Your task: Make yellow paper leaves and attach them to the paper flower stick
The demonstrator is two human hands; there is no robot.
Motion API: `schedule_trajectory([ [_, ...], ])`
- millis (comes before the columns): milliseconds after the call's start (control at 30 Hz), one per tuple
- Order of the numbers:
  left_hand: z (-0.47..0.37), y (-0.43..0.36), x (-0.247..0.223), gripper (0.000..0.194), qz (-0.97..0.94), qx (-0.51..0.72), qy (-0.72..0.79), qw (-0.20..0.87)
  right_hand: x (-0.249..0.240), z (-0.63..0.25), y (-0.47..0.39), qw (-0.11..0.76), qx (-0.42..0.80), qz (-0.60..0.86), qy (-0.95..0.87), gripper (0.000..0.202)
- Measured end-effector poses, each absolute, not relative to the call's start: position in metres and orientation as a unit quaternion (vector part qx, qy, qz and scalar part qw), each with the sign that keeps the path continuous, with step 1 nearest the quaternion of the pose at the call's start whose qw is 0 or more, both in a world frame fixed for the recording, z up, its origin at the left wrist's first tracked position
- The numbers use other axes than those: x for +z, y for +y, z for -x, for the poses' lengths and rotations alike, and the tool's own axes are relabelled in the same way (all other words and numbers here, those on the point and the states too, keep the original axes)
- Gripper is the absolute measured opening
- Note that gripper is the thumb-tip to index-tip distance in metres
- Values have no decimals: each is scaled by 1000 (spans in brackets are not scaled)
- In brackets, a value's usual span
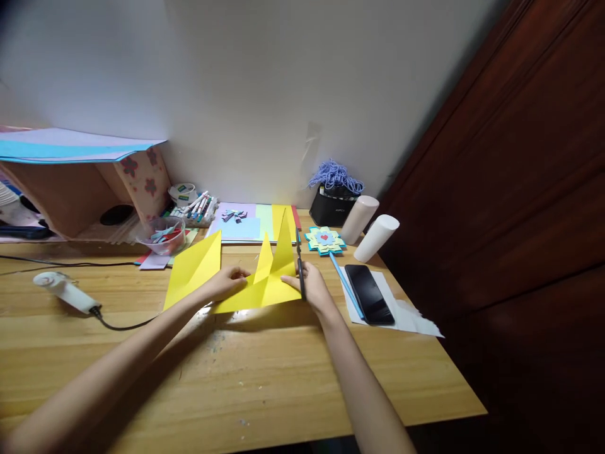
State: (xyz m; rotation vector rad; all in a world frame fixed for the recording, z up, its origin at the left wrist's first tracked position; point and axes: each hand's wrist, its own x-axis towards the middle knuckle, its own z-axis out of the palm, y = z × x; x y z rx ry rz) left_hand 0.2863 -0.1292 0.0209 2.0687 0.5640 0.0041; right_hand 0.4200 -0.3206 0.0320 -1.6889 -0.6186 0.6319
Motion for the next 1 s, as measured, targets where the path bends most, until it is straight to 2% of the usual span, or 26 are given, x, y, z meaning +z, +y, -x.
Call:
schedule_trajectory([
  [67, -284, -129, 21, 42, -831, -3, 236, 504, 21, -414, -303, 572, 280, 733, -237, 46],
  [167, -283, -126, 19, 53, -814, -4, 244, 526, 1, -411, -280, 506, 218, 807, -214, 42],
  [300, -281, -123, 13, 35, -858, -17, 215, 465, -7, -409, -266, 445, 167, 852, -219, 31],
  [467, -270, -122, 22, 31, -872, 35, 231, 429, 5, -412, -276, 345, 107, 900, -244, 24],
  [633, -245, -115, 44, 26, -868, 96, 198, 445, 11, -420, -283, 211, 40, 941, -263, 25],
  [767, -221, -107, 50, 28, -845, 138, 193, 479, 14, -420, -277, 168, 3, 945, -281, 26],
  [867, -205, -100, 52, 29, -830, 145, 181, 507, 22, -410, -265, 204, 14, 926, -319, 31],
  [933, -199, -97, 55, 28, -826, 143, 183, 513, 30, -399, -255, 302, 133, 873, -359, 43],
  [1000, -196, -93, 59, 27, -825, 141, 184, 515, 38, -386, -245, 406, 310, 771, -380, 48],
])
